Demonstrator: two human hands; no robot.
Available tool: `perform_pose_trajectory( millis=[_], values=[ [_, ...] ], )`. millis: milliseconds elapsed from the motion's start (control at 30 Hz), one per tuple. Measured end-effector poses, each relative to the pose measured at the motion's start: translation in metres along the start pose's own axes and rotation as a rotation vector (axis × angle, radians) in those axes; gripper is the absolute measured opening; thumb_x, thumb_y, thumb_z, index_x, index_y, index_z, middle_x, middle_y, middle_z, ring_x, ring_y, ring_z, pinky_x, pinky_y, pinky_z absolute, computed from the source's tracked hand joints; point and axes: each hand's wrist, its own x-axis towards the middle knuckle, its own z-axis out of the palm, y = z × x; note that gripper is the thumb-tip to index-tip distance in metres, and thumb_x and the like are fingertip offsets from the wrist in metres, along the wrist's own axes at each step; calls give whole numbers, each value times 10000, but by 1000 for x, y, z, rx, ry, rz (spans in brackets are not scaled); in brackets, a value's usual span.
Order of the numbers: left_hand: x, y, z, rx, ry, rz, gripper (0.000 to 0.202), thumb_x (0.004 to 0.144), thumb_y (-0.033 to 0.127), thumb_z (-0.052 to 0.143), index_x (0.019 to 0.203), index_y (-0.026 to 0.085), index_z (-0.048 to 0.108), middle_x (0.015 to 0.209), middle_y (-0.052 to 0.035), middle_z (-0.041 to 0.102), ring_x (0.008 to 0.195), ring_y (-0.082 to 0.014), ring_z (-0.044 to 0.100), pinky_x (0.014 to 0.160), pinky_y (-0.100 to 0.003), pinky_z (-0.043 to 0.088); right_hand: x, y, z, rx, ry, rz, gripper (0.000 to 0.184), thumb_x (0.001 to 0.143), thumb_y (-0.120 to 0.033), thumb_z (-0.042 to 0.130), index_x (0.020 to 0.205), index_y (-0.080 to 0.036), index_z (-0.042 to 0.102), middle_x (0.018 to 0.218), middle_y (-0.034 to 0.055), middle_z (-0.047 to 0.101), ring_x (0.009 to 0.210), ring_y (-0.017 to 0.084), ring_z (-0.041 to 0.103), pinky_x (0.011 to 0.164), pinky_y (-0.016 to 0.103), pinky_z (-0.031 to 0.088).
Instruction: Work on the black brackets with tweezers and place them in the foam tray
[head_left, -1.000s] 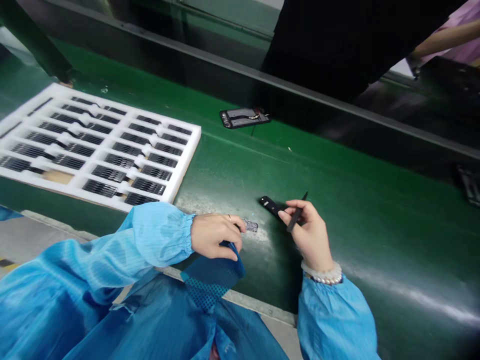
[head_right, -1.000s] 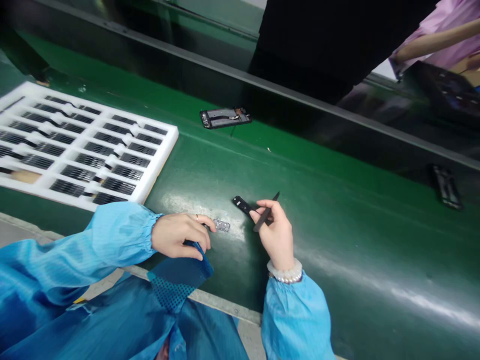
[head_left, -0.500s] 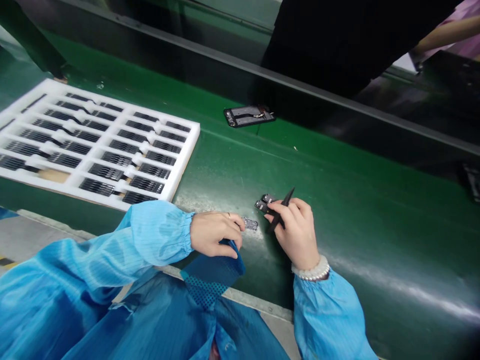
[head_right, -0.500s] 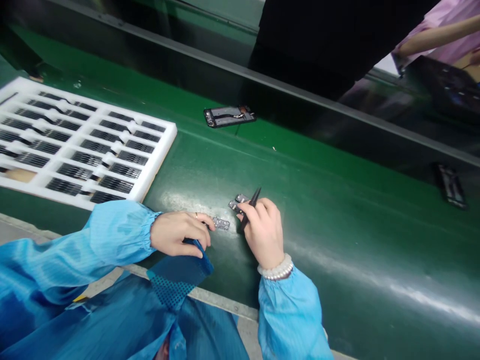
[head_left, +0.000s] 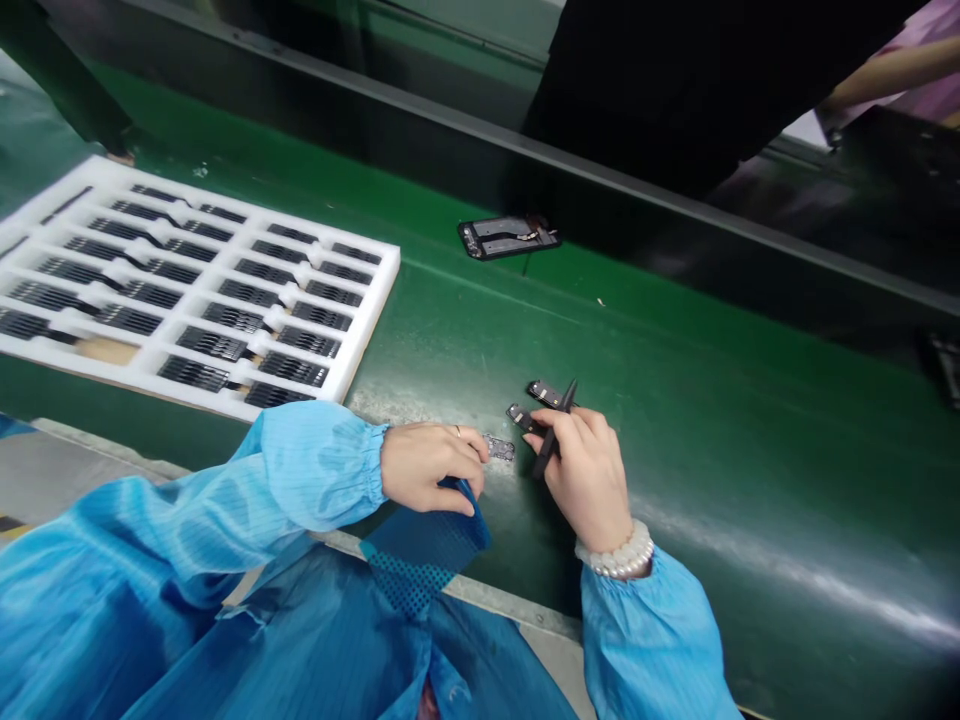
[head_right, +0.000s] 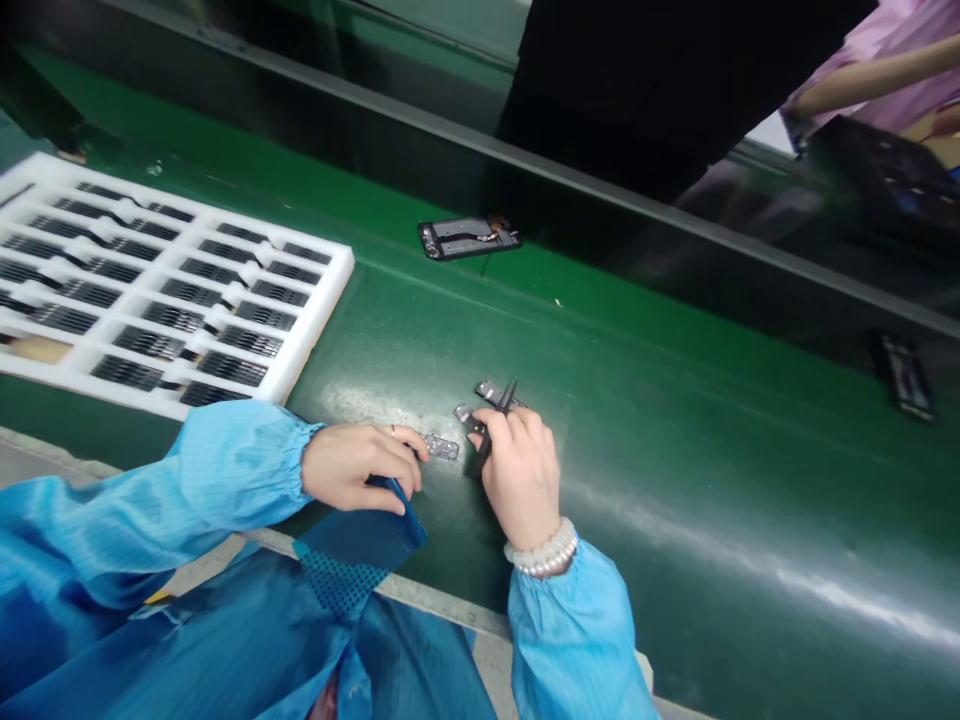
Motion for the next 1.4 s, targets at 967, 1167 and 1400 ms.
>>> perform_pose_trajectory(
  millis=[967, 1167, 1400],
  values=[
    [0, -4, -1, -23, 25, 50, 52, 817, 209, 634, 795, 162, 641, 844, -49, 705, 974, -184, 582, 929, -267, 466, 18, 20, -16, 62, 133, 37, 133, 791, -214, 595, 903, -209, 524, 835, 60, 626, 836, 238, 535, 738, 362, 455],
    [1, -2, -2, -86, 93, 71, 59, 811, 210, 643, 785, 158, 651, 836, -54, 706, 928, -170, 597, 918, -263, 469, 31, 33, -6, 11, 81, 40, 127, 788, -213, 607, 894, -196, 540, 834, 74, 649, 851, 262, 542, 725, 391, 462],
    [6, 4, -5, -170, 299, -173, 111, 780, 261, 680, 782, 151, 690, 770, -33, 699, 749, -120, 616, 758, -211, 480, 12, 19, -18, 270, 307, 228, 170, 881, -262, 529, 1041, -223, 570, 949, 64, 650, 941, 225, 594, 823, 395, 472]
  ],
)
